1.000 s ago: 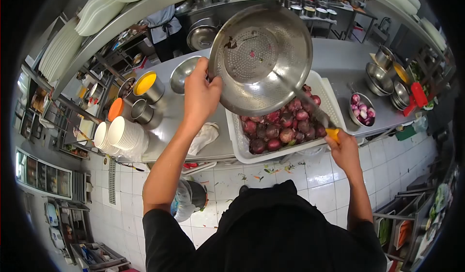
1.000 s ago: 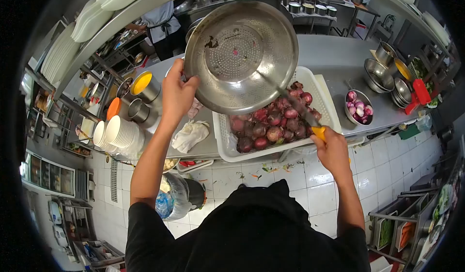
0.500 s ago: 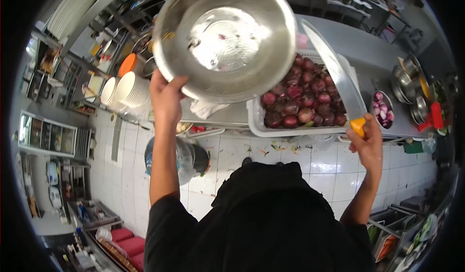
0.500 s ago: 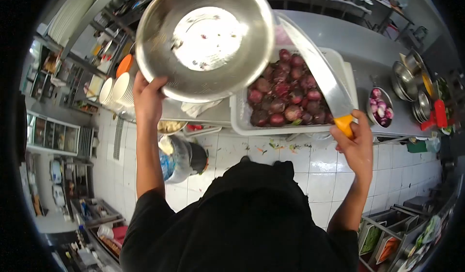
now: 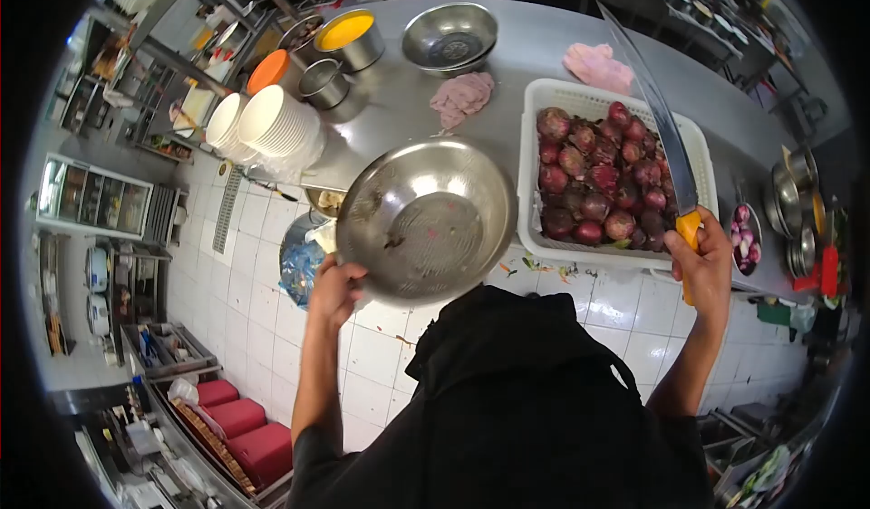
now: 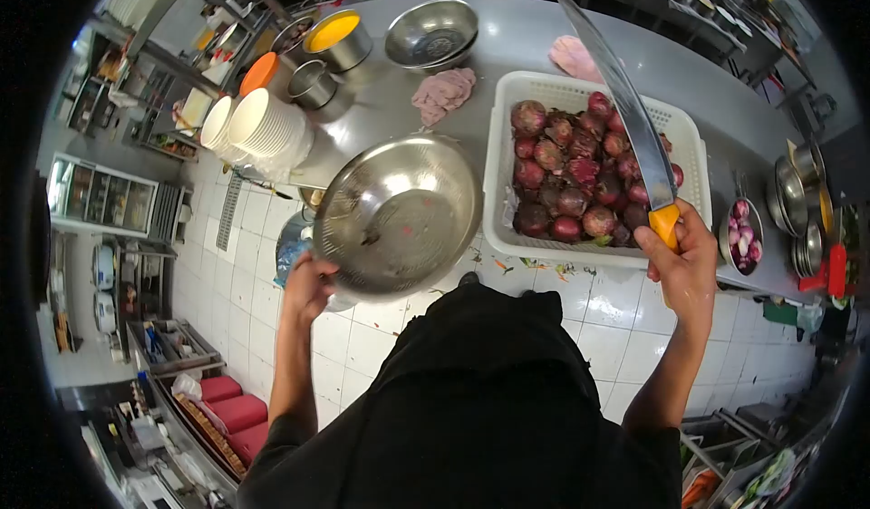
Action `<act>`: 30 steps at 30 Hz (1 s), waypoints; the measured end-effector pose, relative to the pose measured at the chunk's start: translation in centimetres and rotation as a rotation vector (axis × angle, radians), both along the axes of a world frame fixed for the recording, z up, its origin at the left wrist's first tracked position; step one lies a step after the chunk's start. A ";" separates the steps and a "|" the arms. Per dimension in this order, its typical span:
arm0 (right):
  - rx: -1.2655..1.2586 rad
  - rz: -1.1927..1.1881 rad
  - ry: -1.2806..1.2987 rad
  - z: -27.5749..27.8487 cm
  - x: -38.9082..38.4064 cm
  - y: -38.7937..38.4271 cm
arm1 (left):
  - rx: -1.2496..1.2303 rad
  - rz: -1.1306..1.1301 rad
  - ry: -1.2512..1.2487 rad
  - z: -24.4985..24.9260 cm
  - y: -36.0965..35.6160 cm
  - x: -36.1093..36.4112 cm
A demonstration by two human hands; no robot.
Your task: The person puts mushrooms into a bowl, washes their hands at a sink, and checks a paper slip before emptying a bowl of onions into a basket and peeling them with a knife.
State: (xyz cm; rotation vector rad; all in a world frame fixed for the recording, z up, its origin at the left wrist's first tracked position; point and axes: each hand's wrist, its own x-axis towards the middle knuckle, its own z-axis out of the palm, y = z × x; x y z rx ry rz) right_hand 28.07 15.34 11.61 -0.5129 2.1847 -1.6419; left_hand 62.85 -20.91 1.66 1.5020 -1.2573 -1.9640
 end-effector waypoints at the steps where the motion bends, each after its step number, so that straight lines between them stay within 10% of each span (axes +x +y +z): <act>1: -0.001 0.020 -0.006 0.1 -0.1 -0.7 | 0.004 0.021 -0.022 -1.5 -0.1 -1.1; 14: 0.037 -0.164 0.069 1.2 1.7 0.1 | -0.118 0.115 0.159 -4.4 -5.5 -10.0; 17: 0.025 -0.195 0.069 1.0 2.7 1.4 | -0.748 0.154 0.086 -6.3 -4.8 -9.3; 20: -0.003 -0.200 0.144 -0.1 4.0 2.3 | -1.027 0.062 0.064 2.6 1.3 -14.5; 24: 0.068 -0.255 0.297 -2.1 2.8 0.9 | -0.915 -0.629 0.286 7.1 8.0 -25.1; 30: -0.067 -0.328 0.195 -3.9 1.9 1.8 | -1.365 -0.703 0.200 1.5 11.5 -41.5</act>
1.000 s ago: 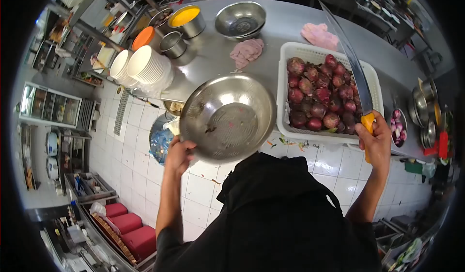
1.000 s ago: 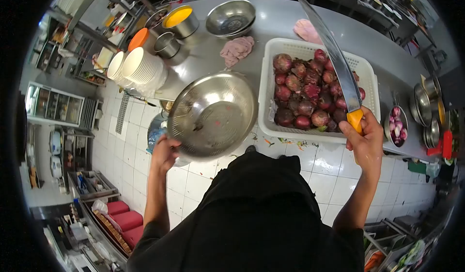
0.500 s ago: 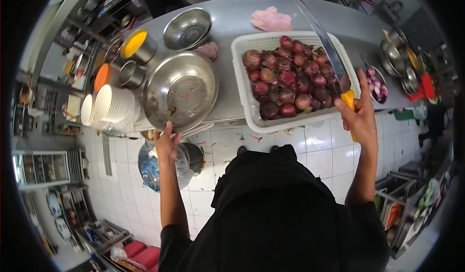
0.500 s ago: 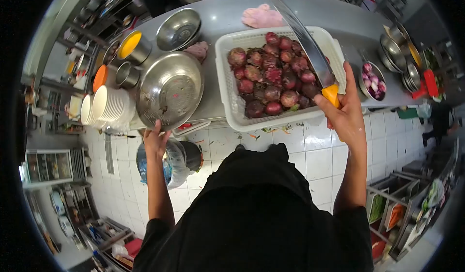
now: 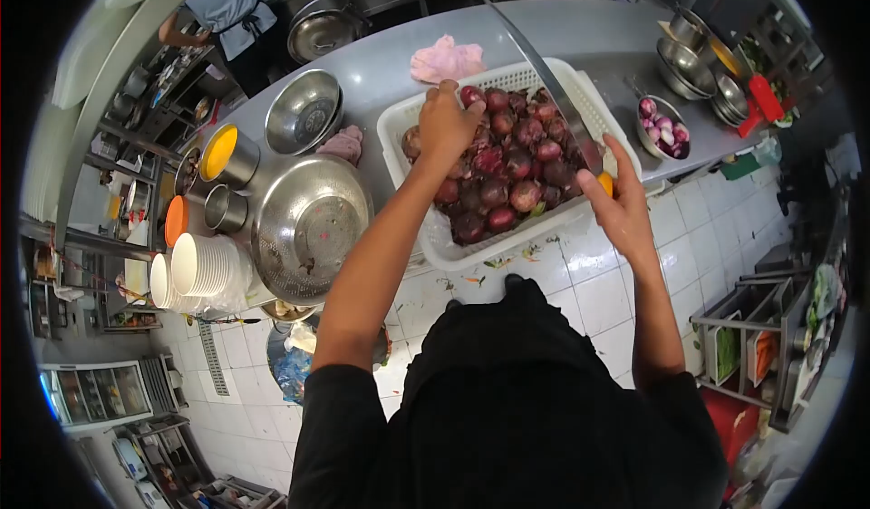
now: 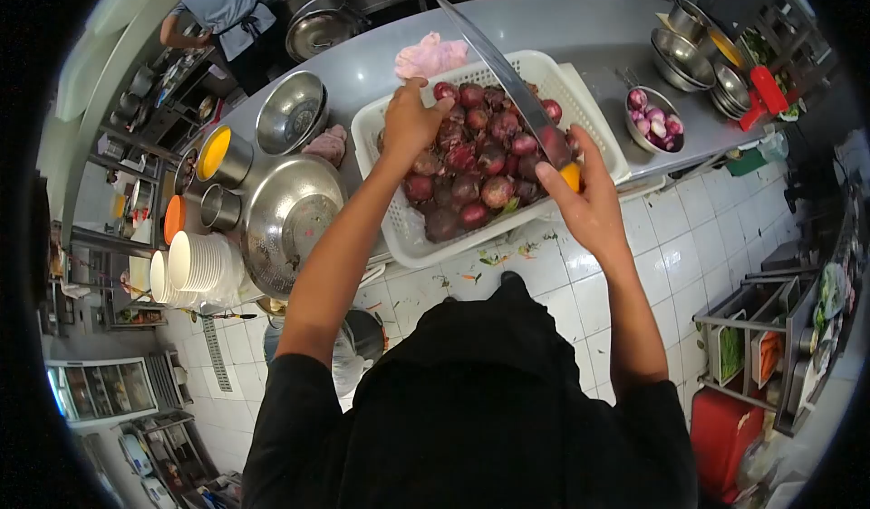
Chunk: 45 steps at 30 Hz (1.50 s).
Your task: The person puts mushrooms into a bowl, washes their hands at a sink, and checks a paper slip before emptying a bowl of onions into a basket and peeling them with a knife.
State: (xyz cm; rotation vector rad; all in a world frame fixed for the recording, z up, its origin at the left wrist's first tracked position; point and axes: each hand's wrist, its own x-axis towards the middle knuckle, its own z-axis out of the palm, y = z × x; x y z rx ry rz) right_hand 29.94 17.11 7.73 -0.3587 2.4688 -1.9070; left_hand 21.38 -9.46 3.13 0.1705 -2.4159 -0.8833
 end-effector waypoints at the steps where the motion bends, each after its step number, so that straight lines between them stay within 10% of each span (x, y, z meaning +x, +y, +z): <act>1: -0.008 0.001 -0.037 0.1 -0.2 0.7 | -0.008 0.019 -0.051 -0.3 0.1 -1.4; 12: 0.054 0.159 -0.057 -0.9 -5.2 6.1 | 0.049 0.110 0.098 -3.1 2.2 -4.3; 16: 0.095 0.229 0.022 -0.9 -6.4 6.4 | 0.903 0.017 0.039 1.9 4.3 2.6; 23: 0.189 0.460 -0.150 0.2 -5.4 3.0 | 1.577 -0.062 0.000 3.7 7.7 9.1; 45: 0.199 0.600 -0.189 1.5 -1.9 -4.0 | 1.536 -0.308 0.099 1.3 7.0 12.6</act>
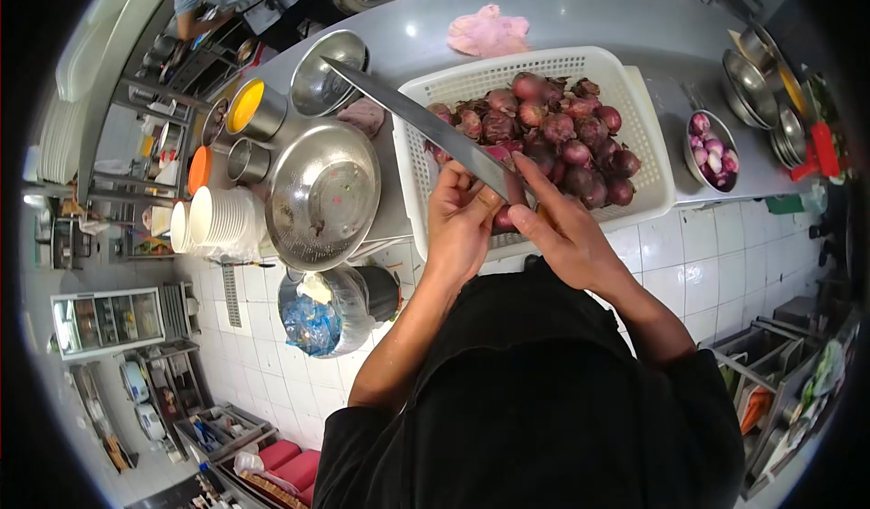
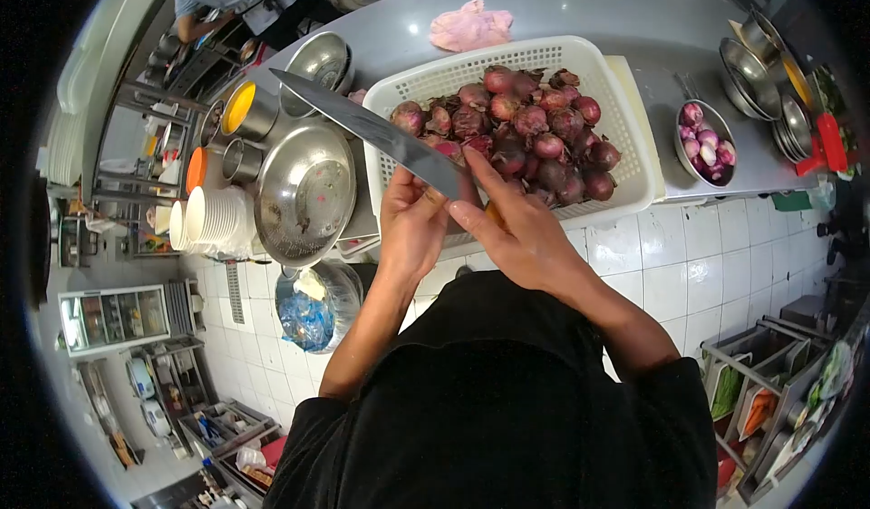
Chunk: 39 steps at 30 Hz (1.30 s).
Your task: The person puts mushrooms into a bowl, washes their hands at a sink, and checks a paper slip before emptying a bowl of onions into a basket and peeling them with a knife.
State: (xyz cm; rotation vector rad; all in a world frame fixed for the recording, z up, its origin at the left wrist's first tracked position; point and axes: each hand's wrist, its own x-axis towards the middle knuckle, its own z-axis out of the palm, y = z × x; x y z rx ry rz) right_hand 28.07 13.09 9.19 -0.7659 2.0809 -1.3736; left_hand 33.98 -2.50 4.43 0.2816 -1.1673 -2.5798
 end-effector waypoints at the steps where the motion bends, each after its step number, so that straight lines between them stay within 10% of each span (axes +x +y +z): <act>1: -0.009 -0.003 -0.017 0.0 0.2 -0.2 | -0.014 0.005 0.036 -0.2 -0.1 0.0; 39: -0.180 -0.117 0.246 -3.5 1.3 -2.2 | 0.092 -0.150 0.053 -1.5 -2.8 1.2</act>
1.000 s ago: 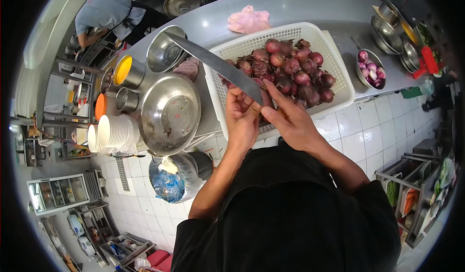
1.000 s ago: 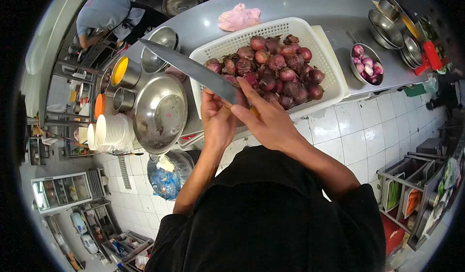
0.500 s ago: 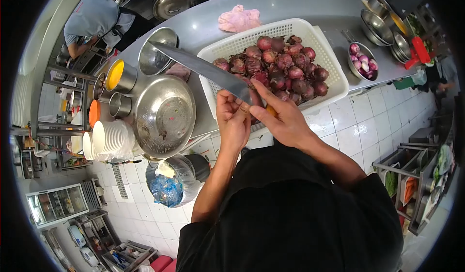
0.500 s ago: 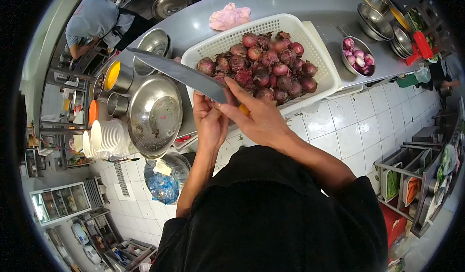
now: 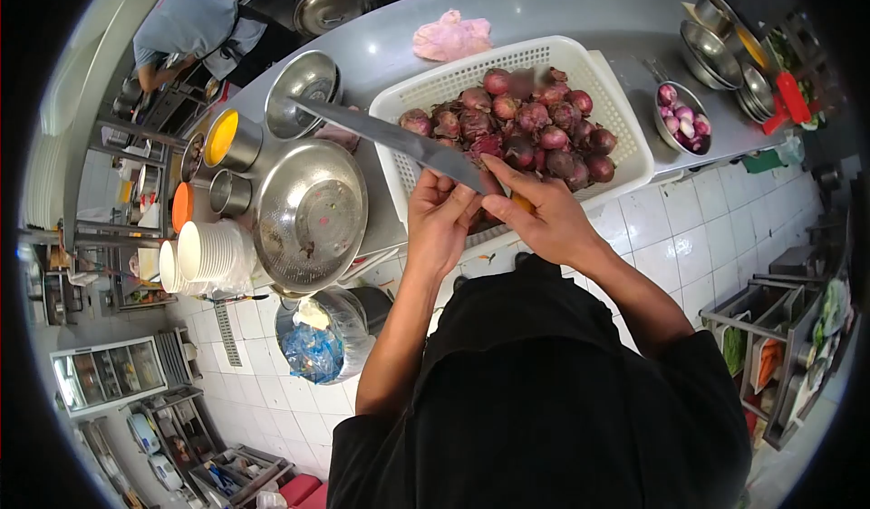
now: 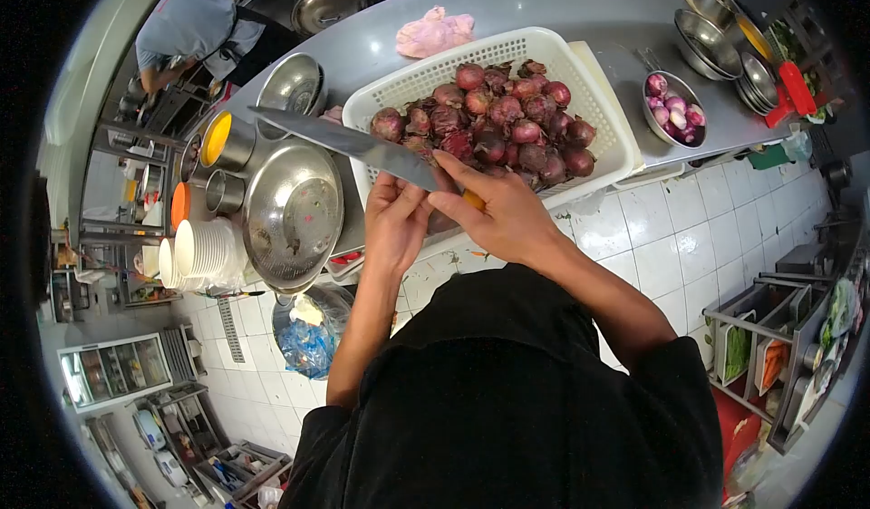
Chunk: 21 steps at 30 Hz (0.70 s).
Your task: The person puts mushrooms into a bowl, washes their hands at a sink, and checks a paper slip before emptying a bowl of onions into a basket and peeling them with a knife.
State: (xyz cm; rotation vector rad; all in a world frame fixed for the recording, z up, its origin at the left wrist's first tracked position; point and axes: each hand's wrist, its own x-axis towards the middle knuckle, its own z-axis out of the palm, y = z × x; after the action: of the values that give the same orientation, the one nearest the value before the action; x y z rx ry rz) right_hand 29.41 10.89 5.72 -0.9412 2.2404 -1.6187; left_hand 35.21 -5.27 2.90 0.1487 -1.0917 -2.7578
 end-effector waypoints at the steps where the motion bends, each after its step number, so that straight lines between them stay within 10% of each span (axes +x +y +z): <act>1: -0.070 0.008 -0.022 -0.7 -0.3 -0.3 | -0.008 0.007 0.005 -0.5 -0.1 -0.2; 8: -0.142 0.158 -0.889 2.8 -1.0 1.9 | 0.014 -0.072 0.008 1.3 -0.8 -0.1; 21: -0.142 0.098 -0.988 2.8 -2.9 2.5 | -0.075 0.056 -0.086 1.1 -0.1 -0.1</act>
State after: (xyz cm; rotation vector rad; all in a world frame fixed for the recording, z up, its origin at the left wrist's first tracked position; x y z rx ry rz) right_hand 26.55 13.39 8.53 -0.1565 1.3864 -1.6759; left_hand 35.13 -5.34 3.96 0.2851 -1.1916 -2.6794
